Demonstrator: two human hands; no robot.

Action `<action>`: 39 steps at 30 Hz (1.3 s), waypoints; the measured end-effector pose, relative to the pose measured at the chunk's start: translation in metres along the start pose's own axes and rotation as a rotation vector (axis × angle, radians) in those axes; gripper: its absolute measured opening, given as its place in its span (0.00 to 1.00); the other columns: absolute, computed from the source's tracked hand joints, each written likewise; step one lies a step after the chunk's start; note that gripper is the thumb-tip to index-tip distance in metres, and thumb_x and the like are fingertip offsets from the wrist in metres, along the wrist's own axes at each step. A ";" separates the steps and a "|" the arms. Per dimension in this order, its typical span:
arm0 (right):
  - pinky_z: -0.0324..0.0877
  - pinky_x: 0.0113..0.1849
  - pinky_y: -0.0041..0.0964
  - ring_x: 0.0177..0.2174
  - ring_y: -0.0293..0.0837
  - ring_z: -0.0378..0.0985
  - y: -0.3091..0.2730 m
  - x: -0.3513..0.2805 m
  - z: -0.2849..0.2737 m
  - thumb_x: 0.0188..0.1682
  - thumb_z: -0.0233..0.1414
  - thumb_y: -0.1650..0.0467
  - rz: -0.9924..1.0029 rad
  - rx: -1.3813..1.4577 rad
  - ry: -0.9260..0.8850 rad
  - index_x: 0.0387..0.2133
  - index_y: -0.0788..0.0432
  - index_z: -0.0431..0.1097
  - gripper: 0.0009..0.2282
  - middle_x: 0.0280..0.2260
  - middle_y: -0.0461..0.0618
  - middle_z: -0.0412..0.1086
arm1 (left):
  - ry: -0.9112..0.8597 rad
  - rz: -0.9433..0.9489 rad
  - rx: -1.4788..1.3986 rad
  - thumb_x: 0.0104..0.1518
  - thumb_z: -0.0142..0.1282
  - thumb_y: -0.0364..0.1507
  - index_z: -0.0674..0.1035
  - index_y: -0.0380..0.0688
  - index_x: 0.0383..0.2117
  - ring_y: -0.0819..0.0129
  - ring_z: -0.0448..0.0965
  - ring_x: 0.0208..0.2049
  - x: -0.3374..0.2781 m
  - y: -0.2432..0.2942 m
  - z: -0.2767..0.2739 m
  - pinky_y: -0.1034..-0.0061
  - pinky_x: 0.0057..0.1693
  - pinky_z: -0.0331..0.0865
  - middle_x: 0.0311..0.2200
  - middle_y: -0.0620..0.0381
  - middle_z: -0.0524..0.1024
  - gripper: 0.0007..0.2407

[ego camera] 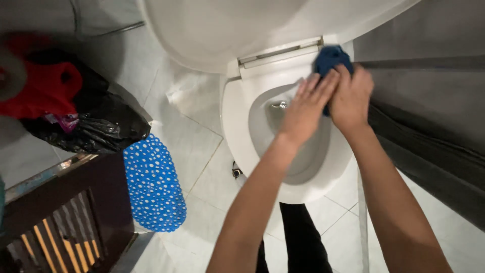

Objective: The person washes a blue cloth in a sink, wrings it out, and then uses it to wipe the toilet tank, lid, seat, and bowl. The person also places a blue bath mat on the floor near the door.

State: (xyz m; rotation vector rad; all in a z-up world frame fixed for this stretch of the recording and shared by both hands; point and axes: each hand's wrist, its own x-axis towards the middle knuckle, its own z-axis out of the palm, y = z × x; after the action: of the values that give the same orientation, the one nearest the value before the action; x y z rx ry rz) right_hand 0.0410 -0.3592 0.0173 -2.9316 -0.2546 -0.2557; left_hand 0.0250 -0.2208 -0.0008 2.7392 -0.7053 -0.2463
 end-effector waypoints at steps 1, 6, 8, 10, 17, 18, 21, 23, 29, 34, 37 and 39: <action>0.65 0.38 0.55 0.38 0.63 0.68 0.007 -0.014 0.004 0.62 0.48 0.68 0.031 -0.024 -0.037 0.56 0.58 0.66 0.12 0.39 0.61 0.62 | 0.035 -0.006 -0.151 0.56 0.58 0.20 0.46 0.56 0.75 0.52 0.58 0.74 -0.005 0.009 0.010 0.50 0.77 0.51 0.75 0.61 0.50 0.41; 0.73 0.41 0.58 0.45 0.66 0.69 0.007 -0.069 -0.012 0.53 0.58 0.65 0.158 -0.002 -0.193 0.60 0.58 0.59 0.24 0.46 0.62 0.58 | 0.231 -0.171 -0.509 0.63 0.52 0.28 0.57 0.52 0.72 0.44 0.60 0.71 -0.045 0.038 -0.025 0.39 0.70 0.56 0.69 0.53 0.62 0.29; 0.72 0.43 0.61 0.47 0.70 0.70 -0.013 -0.075 -0.036 0.53 0.58 0.68 0.401 0.307 -0.419 0.56 0.56 0.60 0.20 0.46 0.60 0.58 | 0.306 -0.323 -0.813 0.61 0.55 0.42 0.61 0.37 0.68 0.32 0.63 0.65 -0.069 0.035 -0.046 0.43 0.67 0.58 0.63 0.33 0.63 0.31; 0.68 0.48 0.55 0.48 0.64 0.71 -0.039 -0.067 -0.070 0.50 0.59 0.70 0.360 0.511 -0.396 0.53 0.53 0.65 0.18 0.45 0.55 0.61 | 0.265 -0.337 -0.962 0.56 0.61 0.42 0.58 0.39 0.69 0.33 0.62 0.65 -0.091 0.020 -0.042 0.45 0.67 0.58 0.63 0.32 0.62 0.37; 0.63 0.57 0.42 0.49 0.47 0.72 -0.087 -0.032 -0.125 0.41 0.65 0.75 0.259 1.126 -0.220 0.50 0.57 0.71 0.21 0.43 0.50 0.64 | 0.284 -0.518 -1.305 0.44 0.75 0.34 0.73 0.52 0.61 0.63 0.76 0.50 -0.119 -0.028 -0.067 0.73 0.55 0.69 0.48 0.52 0.76 0.33; 0.63 0.57 0.42 0.49 0.47 0.72 -0.084 -0.025 -0.127 0.41 0.65 0.75 0.232 1.127 -0.199 0.50 0.57 0.71 0.21 0.43 0.50 0.64 | 0.309 -0.495 -1.296 0.44 0.75 0.34 0.73 0.52 0.61 0.63 0.76 0.50 -0.114 -0.030 -0.085 0.73 0.55 0.69 0.48 0.52 0.76 0.33; 0.66 0.51 0.52 0.45 0.56 0.73 -0.079 -0.001 -0.134 0.45 0.62 0.73 0.051 0.986 -0.090 0.52 0.57 0.72 0.19 0.41 0.56 0.64 | 0.573 -0.413 -1.226 0.49 0.72 0.26 0.78 0.44 0.50 0.62 0.77 0.44 -0.096 -0.033 -0.141 0.69 0.52 0.70 0.42 0.50 0.78 0.21; 0.66 0.50 0.49 0.46 0.59 0.72 -0.079 0.012 -0.134 0.46 0.61 0.77 -0.070 0.788 0.182 0.47 0.56 0.74 0.15 0.39 0.53 0.63 | 0.780 -0.230 -0.910 0.50 0.70 0.25 0.82 0.48 0.47 0.60 0.77 0.42 -0.086 -0.030 -0.175 0.74 0.50 0.71 0.39 0.59 0.74 0.16; 0.57 0.46 0.51 0.43 0.56 0.56 -0.096 0.103 -0.175 0.47 0.59 0.86 -0.470 0.350 1.005 0.40 0.62 0.68 0.13 0.43 0.58 0.52 | 1.281 0.107 -0.324 0.58 0.57 0.22 0.66 0.43 0.63 0.57 0.67 0.58 -0.033 -0.029 -0.247 0.59 0.74 0.60 0.61 0.56 0.71 0.24; 0.45 0.63 0.60 0.61 0.58 0.49 -0.103 0.192 -0.158 0.63 0.58 0.74 -0.455 0.227 1.078 0.63 0.58 0.63 0.18 0.61 0.54 0.49 | 1.425 0.087 0.300 0.73 0.67 0.27 0.68 0.71 0.66 0.58 0.49 0.71 0.051 -0.066 -0.273 0.56 0.80 0.61 0.67 0.68 0.51 0.23; 0.34 0.69 0.69 0.70 0.58 0.36 -0.086 0.208 -0.126 0.66 0.59 0.68 -0.438 0.043 1.026 0.71 0.59 0.62 0.22 0.70 0.52 0.41 | 1.210 0.130 0.566 0.78 0.58 0.34 0.65 0.71 0.71 0.61 0.40 0.77 0.061 -0.092 -0.252 0.65 0.76 0.65 0.73 0.77 0.43 0.20; 0.34 0.67 0.71 0.69 0.58 0.33 -0.082 0.204 -0.117 0.67 0.55 0.63 -0.476 -0.065 1.092 0.70 0.62 0.67 0.22 0.70 0.53 0.40 | 1.259 0.275 0.521 0.77 0.53 0.30 0.68 0.60 0.71 0.70 0.46 0.78 0.059 -0.105 -0.236 0.81 0.69 0.72 0.74 0.80 0.44 0.18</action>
State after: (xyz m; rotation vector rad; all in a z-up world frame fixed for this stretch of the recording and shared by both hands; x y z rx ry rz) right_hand 0.2055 -0.2717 0.1826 -2.2745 -0.7262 -1.8120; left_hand 0.1790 -0.1046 0.1815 2.4123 -0.7431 1.7326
